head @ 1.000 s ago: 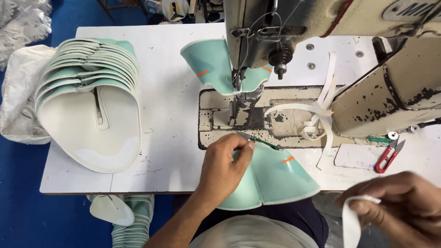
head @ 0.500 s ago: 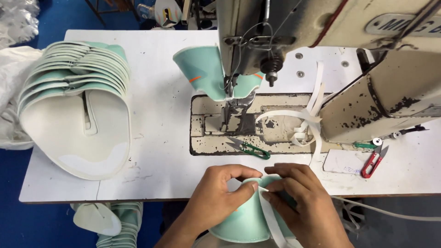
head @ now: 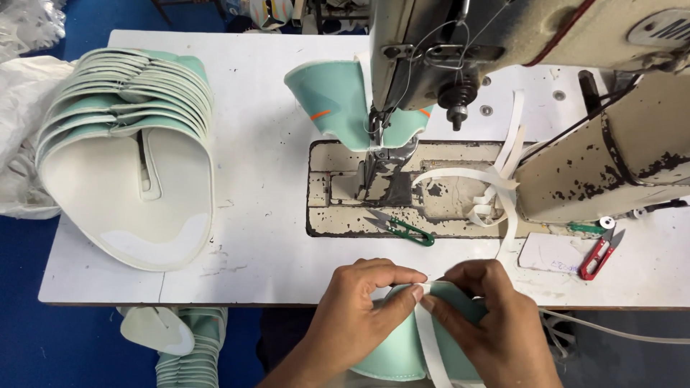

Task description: The person uses a sewing machine to stitch a white strap onto light green slipper uppers. They repeatedly pick up a slipper from a stack, position it under the needle, sew the strap, and then cut the thread with scissors before moving to the next item.

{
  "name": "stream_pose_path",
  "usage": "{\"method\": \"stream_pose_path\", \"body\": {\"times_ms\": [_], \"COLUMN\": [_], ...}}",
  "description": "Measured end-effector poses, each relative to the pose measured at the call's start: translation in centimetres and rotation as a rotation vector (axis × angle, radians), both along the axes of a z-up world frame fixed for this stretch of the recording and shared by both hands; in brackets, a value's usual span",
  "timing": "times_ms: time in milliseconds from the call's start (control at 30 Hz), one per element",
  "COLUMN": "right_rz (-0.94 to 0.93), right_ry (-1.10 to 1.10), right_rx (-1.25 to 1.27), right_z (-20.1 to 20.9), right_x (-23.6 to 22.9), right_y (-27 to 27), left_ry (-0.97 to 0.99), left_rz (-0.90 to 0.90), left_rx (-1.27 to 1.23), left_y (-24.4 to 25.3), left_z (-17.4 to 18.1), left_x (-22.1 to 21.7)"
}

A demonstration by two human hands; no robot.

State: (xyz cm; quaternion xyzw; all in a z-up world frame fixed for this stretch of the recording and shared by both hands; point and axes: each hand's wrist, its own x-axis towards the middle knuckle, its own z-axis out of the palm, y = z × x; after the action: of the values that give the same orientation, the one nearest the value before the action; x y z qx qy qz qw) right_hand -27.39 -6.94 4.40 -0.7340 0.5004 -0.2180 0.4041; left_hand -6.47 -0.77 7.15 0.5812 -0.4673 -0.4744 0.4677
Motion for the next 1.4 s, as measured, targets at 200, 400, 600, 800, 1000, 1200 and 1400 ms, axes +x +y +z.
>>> {"method": "stream_pose_path", "body": {"times_ms": [200,400,600,800,1000,1200,1400], "right_rz": [-0.099,-0.115,-0.149,-0.180,-0.193,-0.058,0.149], "right_ry": [-0.010,0.040,-0.008,-0.060,-0.110,-0.126,-0.154], "right_rx": [0.326,0.363,0.342,0.305,0.383,0.250,0.040], "right_z": [3.6,4.2,3.0,3.0,4.4,5.6,4.9], "right_x": [1.8,2.0,0.9,0.5,0.9,4.4,10.0], "right_y": [-0.6,-0.5,-0.5,-0.3,-1.3,-4.8,-10.9], "left_ry": [0.045,-0.005,-0.096,-0.037,-0.096,0.080,0.214], "left_rz": [0.003,0.010,0.052,0.066,0.086,0.164,0.250], "left_rx": [0.083,0.062,0.022,-0.040,-0.180,0.004,0.044], "left_y": [0.0,0.1,0.2,0.7,0.7,-1.8,-7.4], "left_z": [0.3,0.7,0.0,-0.5,1.0,1.1,-0.8], "left_x": [0.0,-0.3,-1.0,-1.5,-1.3,2.1,6.7]}}
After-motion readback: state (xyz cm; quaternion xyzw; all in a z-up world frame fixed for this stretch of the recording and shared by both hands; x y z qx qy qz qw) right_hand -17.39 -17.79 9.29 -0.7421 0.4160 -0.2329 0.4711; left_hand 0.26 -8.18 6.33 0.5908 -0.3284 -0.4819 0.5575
